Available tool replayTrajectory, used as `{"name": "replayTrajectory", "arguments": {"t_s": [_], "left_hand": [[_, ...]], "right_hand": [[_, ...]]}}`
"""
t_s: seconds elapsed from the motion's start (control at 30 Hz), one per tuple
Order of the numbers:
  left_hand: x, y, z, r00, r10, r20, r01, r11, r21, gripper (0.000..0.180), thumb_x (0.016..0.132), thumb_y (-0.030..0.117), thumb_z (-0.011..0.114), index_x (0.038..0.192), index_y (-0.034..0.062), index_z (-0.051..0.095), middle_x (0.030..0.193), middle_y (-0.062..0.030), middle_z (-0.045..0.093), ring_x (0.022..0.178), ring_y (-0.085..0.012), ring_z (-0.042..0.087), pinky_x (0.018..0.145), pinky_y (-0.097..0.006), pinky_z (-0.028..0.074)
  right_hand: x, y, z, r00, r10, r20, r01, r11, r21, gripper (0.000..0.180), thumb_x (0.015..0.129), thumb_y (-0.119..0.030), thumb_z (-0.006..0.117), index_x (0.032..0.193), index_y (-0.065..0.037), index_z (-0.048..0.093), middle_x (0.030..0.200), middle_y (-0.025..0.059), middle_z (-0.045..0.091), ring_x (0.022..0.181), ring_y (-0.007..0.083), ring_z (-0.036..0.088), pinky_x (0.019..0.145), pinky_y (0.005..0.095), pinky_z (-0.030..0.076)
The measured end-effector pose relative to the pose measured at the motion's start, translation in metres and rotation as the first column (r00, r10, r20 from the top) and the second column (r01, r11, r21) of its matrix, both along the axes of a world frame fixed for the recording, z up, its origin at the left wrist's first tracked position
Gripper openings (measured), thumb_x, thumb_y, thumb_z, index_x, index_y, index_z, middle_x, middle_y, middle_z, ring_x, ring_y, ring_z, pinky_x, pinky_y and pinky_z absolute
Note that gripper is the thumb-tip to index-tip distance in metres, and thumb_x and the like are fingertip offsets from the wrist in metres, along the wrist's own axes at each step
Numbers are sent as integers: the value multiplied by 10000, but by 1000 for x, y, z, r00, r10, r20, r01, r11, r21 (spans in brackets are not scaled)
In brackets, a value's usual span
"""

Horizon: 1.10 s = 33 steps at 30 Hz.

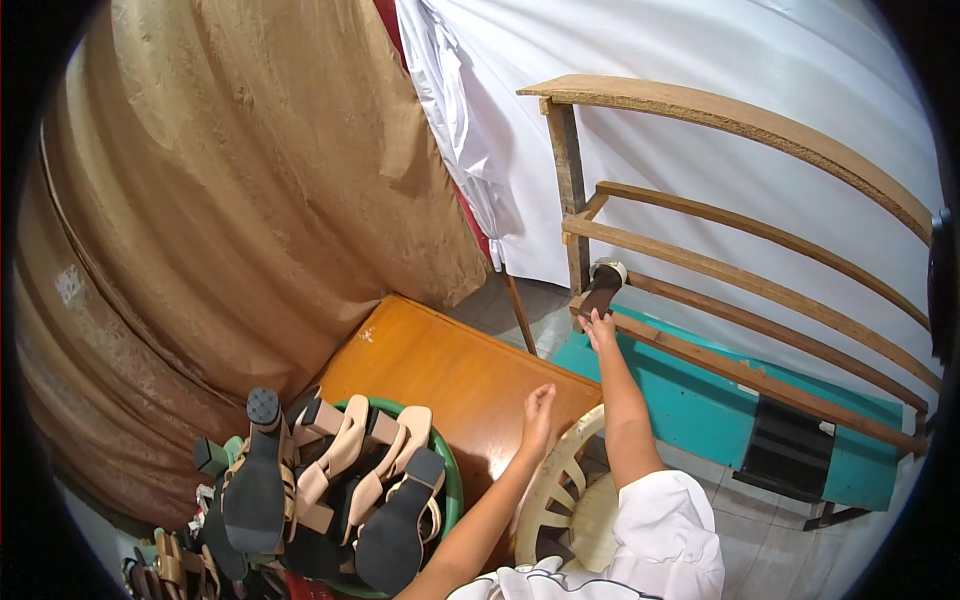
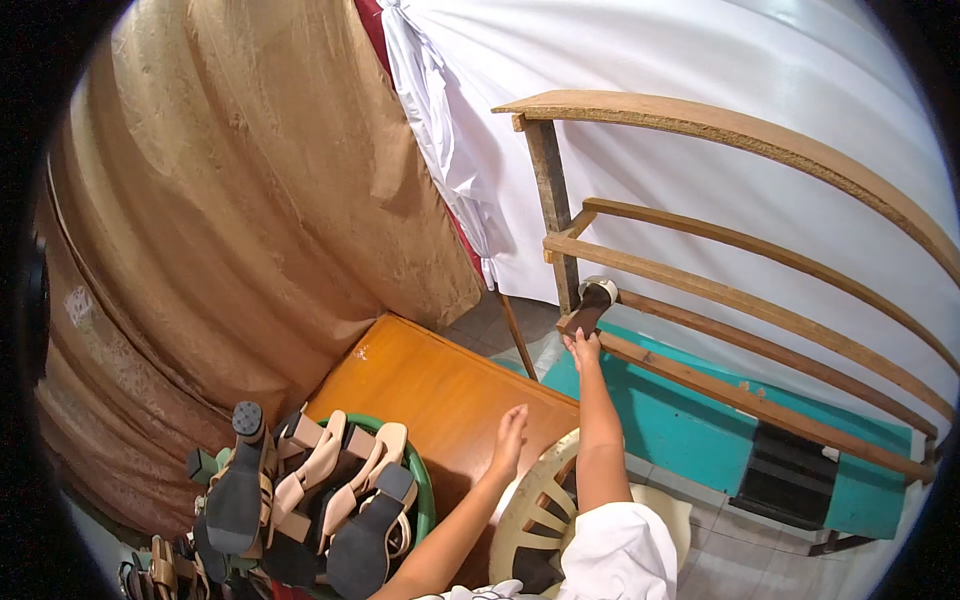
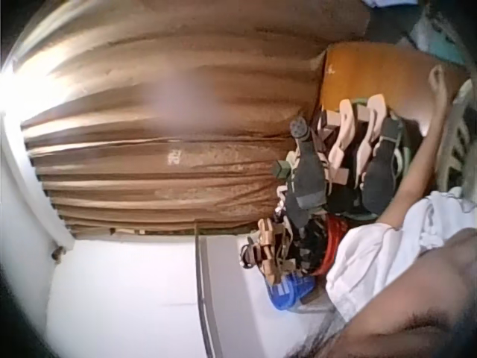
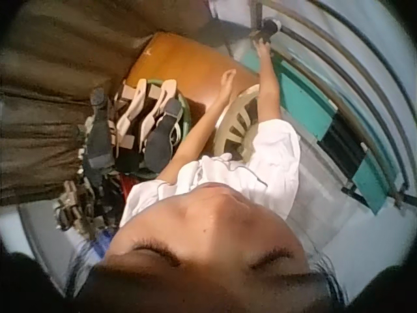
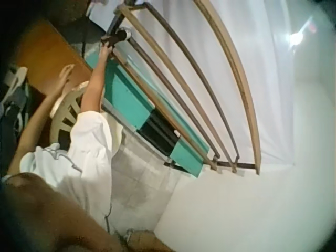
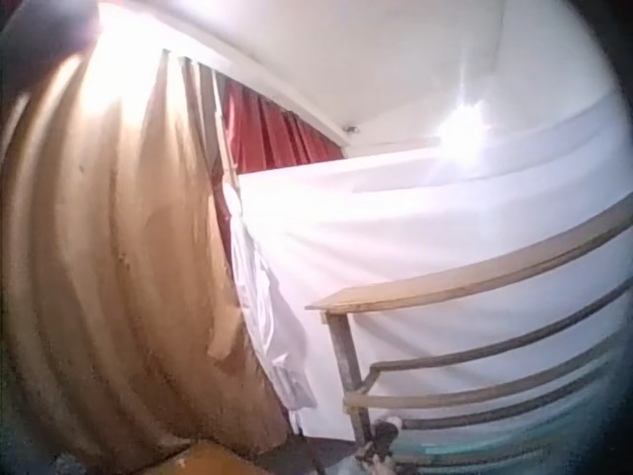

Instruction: The person sorts various sandals and heels from a basket into plastic basins by hand, and then places sandals onto a wooden shoe rack.

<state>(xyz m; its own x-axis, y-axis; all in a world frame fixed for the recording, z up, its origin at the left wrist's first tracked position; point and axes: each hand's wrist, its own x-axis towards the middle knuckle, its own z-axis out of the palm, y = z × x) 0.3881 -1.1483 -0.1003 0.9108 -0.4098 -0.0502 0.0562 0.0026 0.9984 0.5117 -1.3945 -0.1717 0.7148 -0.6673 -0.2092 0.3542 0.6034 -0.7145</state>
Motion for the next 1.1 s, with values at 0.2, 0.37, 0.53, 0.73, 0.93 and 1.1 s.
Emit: {"name": "replayTrajectory", "arguments": {"t_s": [0.2,0.37,0.53,0.73,0.93,1.1], "left_hand": [[-10,-2,18,961,-5,-276,-11,998,-56,440,871,461,345,1128,124,465,1172,-26,446,1064,-169,406,862,-357,325],[-22,0,15,937,71,-341,-117,986,-115,426,886,449,303,1095,120,473,1142,-17,470,1040,-151,414,842,-343,338],[-31,12,28,958,75,-278,-142,963,-228,408,895,430,298,1094,114,462,1143,-21,471,1031,-144,420,841,-332,337],[-80,55,112,997,75,-15,-75,925,-372,386,900,347,311,1180,91,383,1220,-37,397,1156,-142,324,929,-301,227],[-120,147,165,983,18,182,91,816,-571,451,875,331,308,1209,31,338,1255,-105,361,1174,-172,316,952,-321,227],[-157,252,197,826,365,429,-80,830,-552,492,849,398,330,1142,4,373,1220,-160,357,1157,-217,336,956,-329,229]], "right_hand": [[13,11,-1,974,-149,-172,129,984,-122,674,852,-102,502,1362,-121,60,1040,163,486,792,249,590,706,315,526],[-2,12,-13,973,-115,-202,67,971,-230,709,857,-128,498,1362,-158,2,976,167,503,704,208,580,656,301,520],[-28,65,3,954,-218,-207,214,976,-43,719,840,-102,486,1362,-137,-8,979,107,454,642,152,515,565,264,475],[-73,185,102,995,42,91,-10,945,-326,637,821,-79,515,1340,-116,148,921,22,438,732,78,461,581,205,424],[-128,299,221,891,352,286,-121,792,-599,548,819,-60,508,1304,-98,255,956,16,433,797,71,447,667,206,408],[-202,415,295,661,613,433,-266,731,-629,494,807,-5,483,1262,-18,290,996,47,428,837,94,441,691,222,406]]}}
